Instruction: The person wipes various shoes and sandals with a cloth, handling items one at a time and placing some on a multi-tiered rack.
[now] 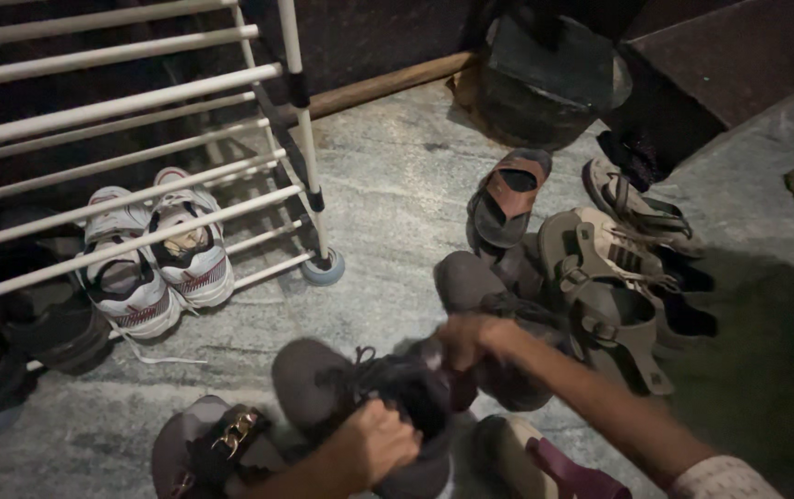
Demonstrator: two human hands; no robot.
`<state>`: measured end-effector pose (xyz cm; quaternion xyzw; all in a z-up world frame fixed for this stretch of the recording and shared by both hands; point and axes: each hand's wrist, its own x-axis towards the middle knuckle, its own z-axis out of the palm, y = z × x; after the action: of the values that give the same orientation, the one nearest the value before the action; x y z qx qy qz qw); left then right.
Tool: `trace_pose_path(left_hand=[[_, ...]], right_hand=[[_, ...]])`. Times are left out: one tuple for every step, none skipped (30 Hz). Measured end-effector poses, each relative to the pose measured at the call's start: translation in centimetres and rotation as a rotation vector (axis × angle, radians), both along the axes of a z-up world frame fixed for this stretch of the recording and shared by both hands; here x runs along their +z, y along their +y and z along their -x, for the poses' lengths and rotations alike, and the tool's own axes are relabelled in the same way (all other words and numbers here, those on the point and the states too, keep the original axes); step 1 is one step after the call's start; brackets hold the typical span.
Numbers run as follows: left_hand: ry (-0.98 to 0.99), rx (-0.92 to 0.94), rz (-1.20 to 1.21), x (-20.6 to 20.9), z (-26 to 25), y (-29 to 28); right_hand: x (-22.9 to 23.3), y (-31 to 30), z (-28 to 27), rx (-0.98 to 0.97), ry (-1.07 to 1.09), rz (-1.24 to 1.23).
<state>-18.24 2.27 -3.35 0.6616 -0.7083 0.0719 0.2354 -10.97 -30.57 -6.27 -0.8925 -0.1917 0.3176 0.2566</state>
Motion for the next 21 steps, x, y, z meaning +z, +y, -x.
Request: trace_pose_path(left_hand=[[0.001, 0.000, 0.002, -0.2, -0.4, -0.3], [-0.089, -0.002, -0.257, -0.3, -1.3, -0.8], [-0.179, -0.004, -0.517, -0.3, -1.9, -1.1], [-0.177, -0.003, -0.517, -0.2, -2.6, -0.9], [-0.233, 0.017, -0.221, -0.1, -3.6, -0.5], [-0.285, 0.037, 0.075, 0.0, -4.3, -0.3], [-0.285, 0.039, 0.073, 0.1, -4.7, -0.1], [-0.350, 0.079, 0.028, 0.2, -5.1, 0.2], [-0.415, 0.119, -0.018, 0.2, -5.2, 0.4], [-0.414, 0.122, -0.021, -0.1, -5.2, 0.6], [-0.355, 0.120, -0.430, -0.5, -5.1, 0.6], [-0.282, 0.107, -0.837, -0.9, -5.2, 0.6], [-0.281, 0.115, -0.840, -1.3, -5.7, 1.0], [-0.276, 0.128, -0.852, -1.5, -6.4, 1.7], [-0.273, 0.139, -0.861, -1.7, -6.9, 2.0], [-0.272, 0.145, -0.862, -1.7, -6.9, 2.1], [-0.256, 0.200, -0.810, -1.5, -6.2, 2.1], [-0.241, 0.254, -0.758, -1.1, -5.7, 2.1], [-0.236, 0.262, -0.755, -0.3, -5.4, 1.6], [-0.100, 0.242, -0.876, 0.5, -5.1, 1.0], [0.036, 0.215, -1.002, 1.2, -4.8, 0.9]], right_hand=[[1.9, 0.0, -0.3, 0.016, -0.078, 0.017], [4.0, 0.2, -0.4, 0.032, -0.155, 0.034], [5.9, 0.7, -0.5, 0.033, -0.154, 0.034], [7.3, 1.4, -0.7, -0.209, -0.219, -0.028], [8.2, 2.0, -0.9, -0.453, -0.282, -0.089], [8.2, 2.8, -1.0, -0.452, -0.282, -0.089], [7.6, 3.7, -1.0, -0.431, -0.380, -0.294], [6.5, 4.2, -0.9, -0.404, -0.477, -0.499], [5.2, 4.3, -0.5, -0.402, -0.475, -0.501], [3.7, 4.0, 0.1, -0.373, -0.274, -0.348], [2.1, 3.7, 0.8, -0.334, -0.074, -0.192], [0.8, 2.8, 1.5, -0.274, -0.103, -0.264], [0.0, 1.6, 2.0, -0.209, -0.133, -0.337], [-0.5, 0.4, 2.5, -0.147, -0.032, -0.237], [-0.4, -0.9, 2.1, -0.081, 0.078, 0.016], [0.0, -1.7, 1.4, -0.013, 0.141, 0.195], [0.7, -2.2, 0.9, 0.044, 0.176, 0.336], [1.7, -2.4, 0.0, 0.034, 0.119, 0.404], [3.4, -2.5, -1.3, -0.016, -0.002, 0.408], [5.0, -2.2, -2.6, -0.061, -0.116, 0.418], [6.2, -1.5, -3.3, -0.177, -0.291, 0.281]])
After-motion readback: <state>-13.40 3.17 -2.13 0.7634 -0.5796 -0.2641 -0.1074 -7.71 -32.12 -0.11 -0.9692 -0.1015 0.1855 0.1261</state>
